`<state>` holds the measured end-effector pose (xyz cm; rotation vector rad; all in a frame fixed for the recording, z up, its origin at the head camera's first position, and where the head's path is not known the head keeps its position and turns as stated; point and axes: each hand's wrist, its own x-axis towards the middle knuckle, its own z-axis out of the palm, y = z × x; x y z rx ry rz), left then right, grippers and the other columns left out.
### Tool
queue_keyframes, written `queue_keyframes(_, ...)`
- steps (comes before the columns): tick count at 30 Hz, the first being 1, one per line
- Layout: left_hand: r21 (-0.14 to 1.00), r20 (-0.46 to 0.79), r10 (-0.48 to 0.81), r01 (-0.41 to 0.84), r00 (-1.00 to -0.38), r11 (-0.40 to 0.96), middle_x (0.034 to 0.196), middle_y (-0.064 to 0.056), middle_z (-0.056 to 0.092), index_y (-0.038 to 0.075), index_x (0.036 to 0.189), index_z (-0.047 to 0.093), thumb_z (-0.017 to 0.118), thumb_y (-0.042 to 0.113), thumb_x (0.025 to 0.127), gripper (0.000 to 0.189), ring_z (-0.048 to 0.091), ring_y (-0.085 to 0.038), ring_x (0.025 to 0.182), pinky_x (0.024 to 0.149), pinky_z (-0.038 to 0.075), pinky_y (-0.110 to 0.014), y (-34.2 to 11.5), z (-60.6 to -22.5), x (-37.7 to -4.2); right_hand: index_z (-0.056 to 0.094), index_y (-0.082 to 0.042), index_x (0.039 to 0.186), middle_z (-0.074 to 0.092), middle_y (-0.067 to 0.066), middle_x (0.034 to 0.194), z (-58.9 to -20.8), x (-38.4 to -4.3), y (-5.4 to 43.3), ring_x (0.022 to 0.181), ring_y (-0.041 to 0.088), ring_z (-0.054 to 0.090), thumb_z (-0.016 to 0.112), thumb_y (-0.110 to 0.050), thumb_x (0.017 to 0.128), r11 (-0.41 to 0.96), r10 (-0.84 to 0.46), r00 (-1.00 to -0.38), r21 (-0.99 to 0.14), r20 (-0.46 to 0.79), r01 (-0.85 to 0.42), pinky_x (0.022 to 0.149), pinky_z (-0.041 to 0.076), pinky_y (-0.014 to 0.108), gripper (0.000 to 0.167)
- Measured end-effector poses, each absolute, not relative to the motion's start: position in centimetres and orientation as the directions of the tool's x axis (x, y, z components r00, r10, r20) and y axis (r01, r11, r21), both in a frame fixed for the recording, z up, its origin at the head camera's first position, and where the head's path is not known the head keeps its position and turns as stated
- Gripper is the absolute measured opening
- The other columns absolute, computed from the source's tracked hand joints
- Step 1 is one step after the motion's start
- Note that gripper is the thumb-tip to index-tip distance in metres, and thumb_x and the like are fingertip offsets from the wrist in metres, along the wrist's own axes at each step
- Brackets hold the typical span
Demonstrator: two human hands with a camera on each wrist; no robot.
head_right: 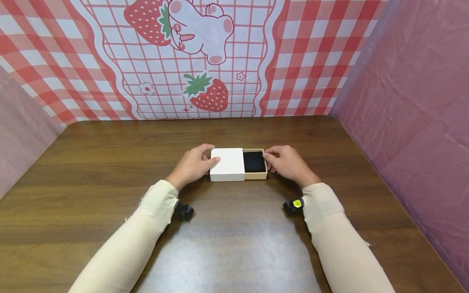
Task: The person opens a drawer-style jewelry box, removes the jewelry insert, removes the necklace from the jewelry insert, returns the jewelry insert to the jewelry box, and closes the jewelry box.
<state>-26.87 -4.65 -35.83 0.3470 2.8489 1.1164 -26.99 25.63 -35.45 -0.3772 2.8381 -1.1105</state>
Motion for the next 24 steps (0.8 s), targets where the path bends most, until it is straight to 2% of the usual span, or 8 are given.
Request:
queue_keyframes(13,0.681,0.025,0.231,0.186,-0.973,0.708,0.087,0.0,0.065,0.019,0.146,0.052,0.062,0.048,0.095,0.059,0.06,-0.018,0.079,0.071,0.047,-0.037,-4.63,-35.75,-26.81,0.069,0.002,0.116,0.067,0.008,0.076,-35.56,-27.05,25.15,0.068,0.022,0.064,0.059,-0.023,0.103,0.692,-0.269,-0.962,-0.684,0.049,-0.229,0.06,0.054,0.032,0.03)
queue_keyframes(24,0.693,0.028,0.239,0.191,-0.971,0.695,0.084,-0.001,0.065,0.017,0.146,0.051,0.064,0.046,0.095,0.06,0.059,-0.018,0.072,0.066,0.047,-0.036,-4.64,-35.77,-26.81,0.068,0.002,0.118,0.067,0.008,0.08,-35.33,-26.83,24.79,0.071,0.022,0.064,0.058,-0.023,0.103,0.698,-0.265,-0.964,-0.686,0.019,-0.205,0.062,0.054,0.032,0.031)
